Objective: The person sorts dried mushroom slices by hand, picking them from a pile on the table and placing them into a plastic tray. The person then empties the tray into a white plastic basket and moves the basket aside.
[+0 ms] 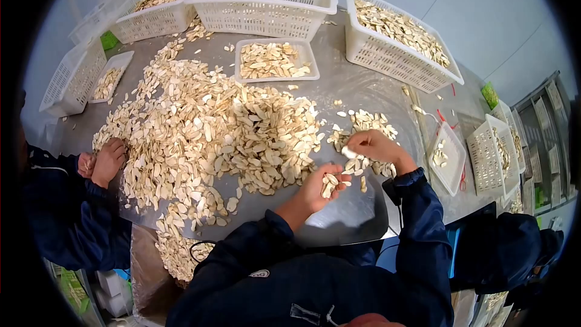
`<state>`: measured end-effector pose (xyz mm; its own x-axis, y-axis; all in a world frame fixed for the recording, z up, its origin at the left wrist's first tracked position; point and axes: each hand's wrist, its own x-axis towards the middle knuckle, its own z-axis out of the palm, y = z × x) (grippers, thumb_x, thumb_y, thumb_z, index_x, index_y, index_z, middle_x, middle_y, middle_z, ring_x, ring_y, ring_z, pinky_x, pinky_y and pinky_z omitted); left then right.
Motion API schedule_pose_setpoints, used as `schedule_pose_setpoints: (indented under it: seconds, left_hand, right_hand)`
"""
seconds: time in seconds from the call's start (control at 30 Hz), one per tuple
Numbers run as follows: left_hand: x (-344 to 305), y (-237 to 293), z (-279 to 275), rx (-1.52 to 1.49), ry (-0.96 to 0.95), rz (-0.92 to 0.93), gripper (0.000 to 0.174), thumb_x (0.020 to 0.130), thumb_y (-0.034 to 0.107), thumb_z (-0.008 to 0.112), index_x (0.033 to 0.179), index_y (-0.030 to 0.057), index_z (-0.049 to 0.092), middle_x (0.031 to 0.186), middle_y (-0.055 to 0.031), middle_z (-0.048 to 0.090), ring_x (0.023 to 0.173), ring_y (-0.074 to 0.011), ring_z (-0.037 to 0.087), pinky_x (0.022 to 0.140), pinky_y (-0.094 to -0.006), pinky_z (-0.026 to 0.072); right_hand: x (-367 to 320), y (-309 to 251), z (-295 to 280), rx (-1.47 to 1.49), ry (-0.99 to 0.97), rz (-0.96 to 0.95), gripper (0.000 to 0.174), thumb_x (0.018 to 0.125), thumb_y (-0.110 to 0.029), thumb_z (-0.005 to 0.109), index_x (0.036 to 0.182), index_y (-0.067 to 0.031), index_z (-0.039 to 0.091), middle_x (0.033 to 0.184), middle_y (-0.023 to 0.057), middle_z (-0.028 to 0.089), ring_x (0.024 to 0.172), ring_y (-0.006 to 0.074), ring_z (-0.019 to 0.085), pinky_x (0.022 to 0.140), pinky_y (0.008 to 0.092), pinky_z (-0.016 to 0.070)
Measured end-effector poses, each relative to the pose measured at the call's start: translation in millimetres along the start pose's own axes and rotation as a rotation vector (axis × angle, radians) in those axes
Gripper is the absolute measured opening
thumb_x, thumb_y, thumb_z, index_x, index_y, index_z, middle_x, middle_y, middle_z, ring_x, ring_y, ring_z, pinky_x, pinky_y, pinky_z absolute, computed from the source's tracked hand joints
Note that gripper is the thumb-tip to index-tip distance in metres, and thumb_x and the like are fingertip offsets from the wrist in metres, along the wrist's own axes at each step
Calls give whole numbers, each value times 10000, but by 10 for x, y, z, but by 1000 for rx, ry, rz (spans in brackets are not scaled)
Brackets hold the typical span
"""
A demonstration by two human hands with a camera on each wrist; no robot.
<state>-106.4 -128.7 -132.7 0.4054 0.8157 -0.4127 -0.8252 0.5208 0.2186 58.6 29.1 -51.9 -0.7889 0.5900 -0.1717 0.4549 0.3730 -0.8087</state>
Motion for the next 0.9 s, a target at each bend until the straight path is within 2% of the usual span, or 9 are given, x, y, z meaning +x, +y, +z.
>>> schedule_pose_setpoints:
  seconds: [0.03, 0.2, 0.33, 0.43, 0.6, 0.7, 0.77, 0.83, 0.9]
  left_hand:
    - [-3, -7, -7, -36, -41, 8, 215, 995, 298, 489, 1021, 103, 577, 946, -110, 685, 710, -180, 649, 482, -243, 476]
    - [119, -63, -233, -81, -155, -36, 180, 993, 270, 519, 1014, 102, 579, 901, -84, 668, 708, -157, 635, 464, -221, 435]
    - [139, -74, -309, -55, -166, 4, 179, 990, 260, 528, 962, 91, 581, 893, -80, 650, 720, -160, 623, 461, -231, 416]
    - [117, -47, -271, -42, -134, -3, 184, 990, 261, 521, 935, 92, 570, 938, -93, 656, 772, -195, 650, 491, -242, 448]
    - [-11, -5, -34, -101, -75, -17, 200, 993, 264, 509, 991, 82, 591, 980, -105, 663, 889, -250, 680, 525, -239, 477]
    - [-46, -28, -7, -72, -45, -32, 204, 994, 269, 507, 1023, 86, 594, 906, -63, 637, 779, -179, 636, 494, -209, 436]
    - [43, -56, -140, -35, -154, -65, 179, 987, 275, 513, 998, 111, 583, 832, -22, 614, 679, -129, 588, 474, -202, 406]
    - [35, -43, -120, -34, -159, -85, 165, 985, 262, 517, 985, 111, 582, 807, -11, 592, 627, -102, 530, 463, -198, 388]
    - [17, -39, -112, -34, -157, -83, 155, 981, 252, 522, 976, 109, 581, 796, -6, 581, 602, -88, 504, 457, -198, 377]
  right_hand:
    - [-8, -185, -4, 13, -133, 38, 206, 877, -197, 670, 939, -3, 698, 846, 100, 681, 755, 135, 611, 722, 303, 498]
    - [299, 113, 232, -651, 347, -199, 129, 844, -153, 644, 881, -43, 699, 882, 117, 676, 862, 286, 634, 773, 372, 512]
    - [364, 196, 275, -691, 425, -191, 114, 828, -157, 637, 851, -60, 691, 863, 116, 668, 831, 343, 621, 746, 423, 508]
    - [230, 15, 203, -537, 277, 61, 109, 831, -135, 618, 841, -45, 679, 844, 134, 670, 755, 365, 615, 707, 419, 505]
    - [-188, -259, 286, 108, -60, 40, 135, 903, -128, 659, 998, -40, 699, 828, -22, 668, 754, 52, 577, 677, 265, 484]
    - [-160, -76, 173, 39, 8, 32, 142, 894, -138, 665, 983, -30, 694, 851, 23, 681, 763, 60, 589, 682, 262, 487]
    - [-27, -136, 50, -406, 306, 115, 193, 871, -187, 676, 954, -13, 688, 797, 128, 660, 727, 211, 618, 687, 316, 497]
    - [109, 264, -2, -742, 631, -244, 171, 838, -183, 672, 897, -23, 680, 731, 134, 632, 683, 301, 599, 659, 374, 491]
    - [144, 446, -9, -764, 567, -128, 161, 805, -177, 660, 880, -36, 681, 755, 161, 627, 728, 336, 613, 678, 413, 485]
